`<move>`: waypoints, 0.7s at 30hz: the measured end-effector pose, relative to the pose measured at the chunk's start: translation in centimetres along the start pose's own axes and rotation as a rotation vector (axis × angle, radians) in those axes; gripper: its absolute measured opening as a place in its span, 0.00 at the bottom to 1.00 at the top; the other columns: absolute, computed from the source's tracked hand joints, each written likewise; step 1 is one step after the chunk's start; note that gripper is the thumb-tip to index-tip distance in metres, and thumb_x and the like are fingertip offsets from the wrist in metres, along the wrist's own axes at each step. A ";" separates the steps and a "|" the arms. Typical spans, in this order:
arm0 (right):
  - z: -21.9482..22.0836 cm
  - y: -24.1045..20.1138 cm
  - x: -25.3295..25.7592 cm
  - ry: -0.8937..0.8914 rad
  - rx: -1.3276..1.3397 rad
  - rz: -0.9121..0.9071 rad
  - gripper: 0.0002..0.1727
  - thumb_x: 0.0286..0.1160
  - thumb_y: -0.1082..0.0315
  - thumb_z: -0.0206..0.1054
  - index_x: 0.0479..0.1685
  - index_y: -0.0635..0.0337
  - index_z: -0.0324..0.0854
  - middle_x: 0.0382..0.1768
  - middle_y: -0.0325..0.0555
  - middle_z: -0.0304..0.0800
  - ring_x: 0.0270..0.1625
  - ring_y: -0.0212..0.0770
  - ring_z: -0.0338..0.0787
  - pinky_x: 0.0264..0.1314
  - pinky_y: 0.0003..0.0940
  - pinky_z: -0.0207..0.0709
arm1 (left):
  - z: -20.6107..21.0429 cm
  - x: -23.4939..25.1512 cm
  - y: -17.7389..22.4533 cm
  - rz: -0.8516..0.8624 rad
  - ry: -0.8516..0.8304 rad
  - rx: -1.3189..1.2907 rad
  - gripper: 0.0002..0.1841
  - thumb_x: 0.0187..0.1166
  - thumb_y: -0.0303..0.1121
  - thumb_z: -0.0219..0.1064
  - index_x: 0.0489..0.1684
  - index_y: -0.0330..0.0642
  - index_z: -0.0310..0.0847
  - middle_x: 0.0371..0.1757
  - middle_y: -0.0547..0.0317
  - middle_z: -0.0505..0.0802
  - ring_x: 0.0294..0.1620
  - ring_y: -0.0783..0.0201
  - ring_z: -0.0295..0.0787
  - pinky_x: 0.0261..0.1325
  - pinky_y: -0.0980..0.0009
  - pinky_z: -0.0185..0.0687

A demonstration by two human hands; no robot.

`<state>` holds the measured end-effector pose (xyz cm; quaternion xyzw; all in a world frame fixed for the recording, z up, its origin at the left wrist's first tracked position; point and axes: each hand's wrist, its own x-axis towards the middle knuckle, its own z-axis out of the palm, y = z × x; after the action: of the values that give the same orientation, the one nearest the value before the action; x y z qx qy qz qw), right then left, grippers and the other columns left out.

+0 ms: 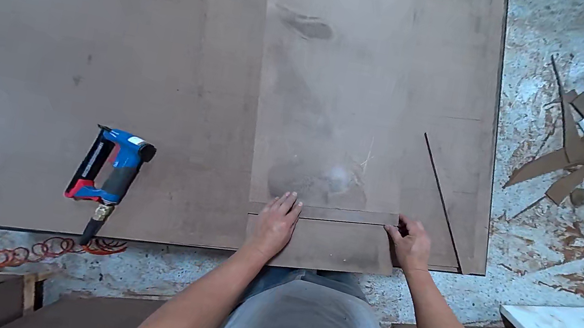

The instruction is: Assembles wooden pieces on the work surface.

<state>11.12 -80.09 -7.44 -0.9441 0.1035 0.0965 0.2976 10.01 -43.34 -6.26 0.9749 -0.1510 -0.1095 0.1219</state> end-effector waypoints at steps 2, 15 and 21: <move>0.1 0.2 0.1 -0.003 -0.006 -0.003 0.26 0.73 0.47 0.77 0.67 0.49 0.88 0.55 0.45 0.93 0.55 0.45 0.92 0.61 0.52 0.86 | 0.3 0.1 -0.5 0.029 0.028 0.023 0.19 0.91 0.36 0.56 0.75 0.45 0.83 0.83 0.48 0.80 0.86 0.48 0.72 0.86 0.47 0.69; 6.8 -10.1 0.9 -0.257 -0.356 -0.664 0.35 0.88 0.39 0.51 0.90 0.44 0.67 0.94 0.46 0.56 0.96 0.54 0.51 0.95 0.67 0.40 | 0.3 -0.1 -1.4 0.075 0.062 0.005 0.19 0.91 0.38 0.56 0.73 0.47 0.85 0.81 0.51 0.83 0.85 0.51 0.74 0.85 0.49 0.69; 7.3 -11.0 0.9 -0.275 -0.486 -0.706 0.31 0.92 0.43 0.47 0.86 0.46 0.73 0.90 0.55 0.63 0.92 0.61 0.59 0.92 0.69 0.46 | -0.6 0.1 -3.0 0.060 0.004 -0.091 0.20 0.91 0.44 0.58 0.74 0.49 0.84 0.82 0.57 0.82 0.86 0.55 0.73 0.88 0.49 0.65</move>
<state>13.87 -67.18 -7.60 -0.9424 -0.2914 0.1351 0.0928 11.05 -40.47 -6.53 0.9635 -0.1750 -0.1107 0.1695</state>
